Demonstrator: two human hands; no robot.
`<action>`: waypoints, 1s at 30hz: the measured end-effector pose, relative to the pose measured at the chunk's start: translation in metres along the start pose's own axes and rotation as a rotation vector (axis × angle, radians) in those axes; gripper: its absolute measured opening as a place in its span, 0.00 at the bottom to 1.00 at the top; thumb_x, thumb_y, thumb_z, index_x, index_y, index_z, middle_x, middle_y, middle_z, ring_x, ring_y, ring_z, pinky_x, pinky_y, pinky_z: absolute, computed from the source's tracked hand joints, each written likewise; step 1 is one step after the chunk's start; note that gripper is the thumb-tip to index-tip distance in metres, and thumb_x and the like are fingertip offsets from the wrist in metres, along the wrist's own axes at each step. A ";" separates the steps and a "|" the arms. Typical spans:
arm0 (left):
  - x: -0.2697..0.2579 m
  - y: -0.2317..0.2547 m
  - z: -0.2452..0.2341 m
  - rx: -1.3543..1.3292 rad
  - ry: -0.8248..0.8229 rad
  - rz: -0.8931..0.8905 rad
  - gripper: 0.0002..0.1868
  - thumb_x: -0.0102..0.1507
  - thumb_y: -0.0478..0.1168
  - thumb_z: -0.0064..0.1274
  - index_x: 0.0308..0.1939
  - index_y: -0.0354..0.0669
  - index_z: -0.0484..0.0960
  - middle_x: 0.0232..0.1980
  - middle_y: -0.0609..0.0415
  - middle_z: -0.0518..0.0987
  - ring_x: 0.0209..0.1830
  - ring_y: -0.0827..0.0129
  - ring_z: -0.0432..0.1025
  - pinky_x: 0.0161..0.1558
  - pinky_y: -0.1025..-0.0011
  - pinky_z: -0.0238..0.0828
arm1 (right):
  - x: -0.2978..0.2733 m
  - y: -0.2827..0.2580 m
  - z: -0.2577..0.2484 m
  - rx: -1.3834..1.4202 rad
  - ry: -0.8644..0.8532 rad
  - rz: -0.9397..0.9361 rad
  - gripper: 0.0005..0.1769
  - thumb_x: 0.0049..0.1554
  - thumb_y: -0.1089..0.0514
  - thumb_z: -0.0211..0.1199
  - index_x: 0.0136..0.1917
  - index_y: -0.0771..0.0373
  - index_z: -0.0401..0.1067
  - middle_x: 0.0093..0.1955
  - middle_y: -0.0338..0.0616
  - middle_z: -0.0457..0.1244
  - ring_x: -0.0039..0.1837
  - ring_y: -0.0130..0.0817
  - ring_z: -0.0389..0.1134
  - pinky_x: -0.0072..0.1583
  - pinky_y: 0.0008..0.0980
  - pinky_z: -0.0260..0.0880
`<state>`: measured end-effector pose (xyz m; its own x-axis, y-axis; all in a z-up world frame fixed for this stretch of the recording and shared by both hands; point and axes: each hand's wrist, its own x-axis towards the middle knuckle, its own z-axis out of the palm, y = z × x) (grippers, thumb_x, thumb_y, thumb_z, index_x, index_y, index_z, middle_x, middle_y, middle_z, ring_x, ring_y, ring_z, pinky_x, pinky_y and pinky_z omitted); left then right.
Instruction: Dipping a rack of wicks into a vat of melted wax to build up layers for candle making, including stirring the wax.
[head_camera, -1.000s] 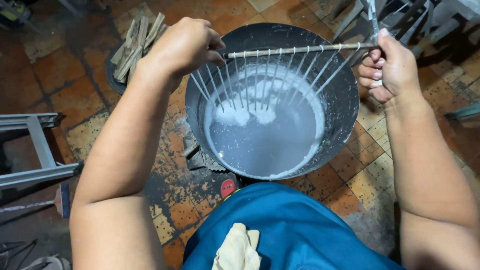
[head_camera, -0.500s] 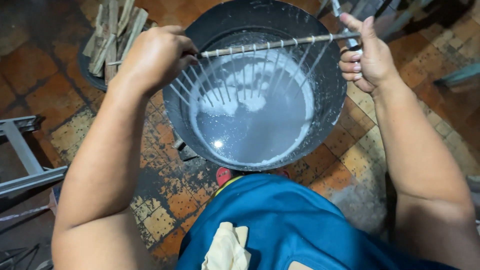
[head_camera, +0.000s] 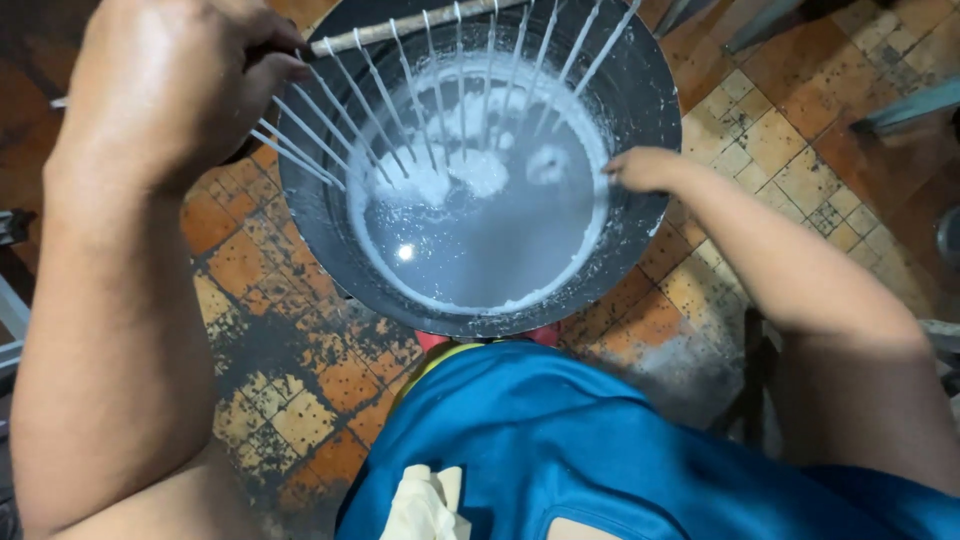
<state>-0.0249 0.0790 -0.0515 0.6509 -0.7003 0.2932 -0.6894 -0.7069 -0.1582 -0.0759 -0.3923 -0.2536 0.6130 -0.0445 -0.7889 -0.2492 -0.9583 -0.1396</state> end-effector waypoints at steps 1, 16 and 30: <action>-0.002 -0.003 0.001 0.042 0.026 0.007 0.08 0.73 0.47 0.68 0.56 0.56 0.93 0.47 0.56 0.87 0.47 0.56 0.80 0.38 0.60 0.73 | 0.013 -0.002 0.006 -0.149 -0.091 -0.023 0.28 0.67 0.63 0.43 0.78 0.49 0.61 0.83 0.39 0.52 0.81 0.44 0.53 0.81 0.53 0.51; -0.004 0.017 0.009 -0.311 -0.026 -0.141 0.07 0.69 0.38 0.69 0.48 0.39 0.92 0.44 0.50 0.81 0.41 0.52 0.77 0.38 0.56 0.72 | 0.176 -0.005 0.078 -0.436 0.000 0.099 0.25 0.60 0.61 0.49 0.68 0.55 0.74 0.70 0.46 0.66 0.71 0.45 0.67 0.64 0.45 0.71; -0.013 -0.015 0.012 -0.179 0.054 -0.057 0.07 0.74 0.39 0.74 0.54 0.45 0.94 0.46 0.52 0.87 0.48 0.54 0.80 0.43 0.59 0.72 | 0.042 -0.035 -0.009 -0.574 0.041 0.034 0.14 0.69 0.48 0.50 0.65 0.44 0.71 0.55 0.37 0.65 0.49 0.32 0.71 0.45 0.31 0.78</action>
<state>-0.0196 0.0973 -0.0647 0.6759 -0.6495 0.3483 -0.7003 -0.7133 0.0288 -0.0348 -0.3634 -0.2763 0.6432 -0.0775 -0.7618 0.1707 -0.9553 0.2412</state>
